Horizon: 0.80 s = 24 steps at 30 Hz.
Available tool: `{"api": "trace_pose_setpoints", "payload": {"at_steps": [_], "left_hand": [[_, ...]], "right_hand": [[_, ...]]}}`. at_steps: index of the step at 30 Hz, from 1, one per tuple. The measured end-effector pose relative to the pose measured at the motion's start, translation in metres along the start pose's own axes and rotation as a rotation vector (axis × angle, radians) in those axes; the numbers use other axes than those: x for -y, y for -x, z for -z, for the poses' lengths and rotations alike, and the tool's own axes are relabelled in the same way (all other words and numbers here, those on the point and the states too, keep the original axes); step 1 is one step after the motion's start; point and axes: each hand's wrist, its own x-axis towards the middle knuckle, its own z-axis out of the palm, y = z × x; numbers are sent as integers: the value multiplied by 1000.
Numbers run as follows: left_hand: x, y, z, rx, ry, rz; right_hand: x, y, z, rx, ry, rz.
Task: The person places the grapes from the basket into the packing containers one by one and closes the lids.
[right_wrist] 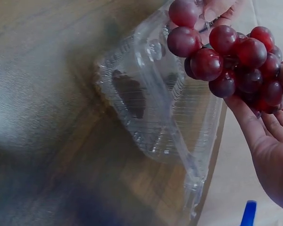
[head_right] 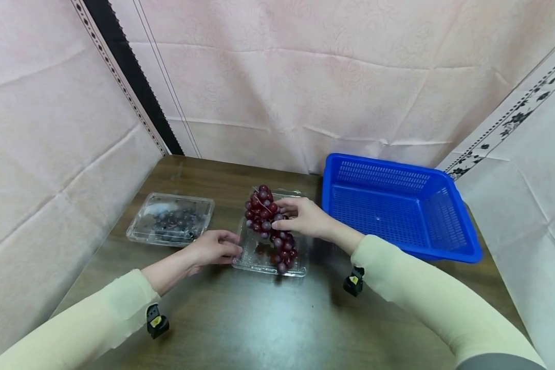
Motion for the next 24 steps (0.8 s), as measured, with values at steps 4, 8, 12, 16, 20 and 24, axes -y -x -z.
{"api": "trace_pose_setpoints", "payload": {"at_steps": [4, 8, 12, 16, 20, 24], "left_hand": [[0, 1, 0, -1, 7, 3], [0, 1, 0, -9, 0, 6], [1, 0, 0, -19, -13, 0], [2, -1, -1, -22, -12, -2], [3, -3, -1, -38, 7, 8], [3, -3, -2, -59, 18, 12]], "right_hand": [[-1, -3, -3, -3, 14, 20], [-5, -4, -9, -5, 53, 33], [-7, -3, -16, -2, 88, 45], [-10, 0, -21, 13, 119, 46], [-12, 3, -24, 26, 125, 49], [-15, 6, -24, 35, 157, 63]]}}
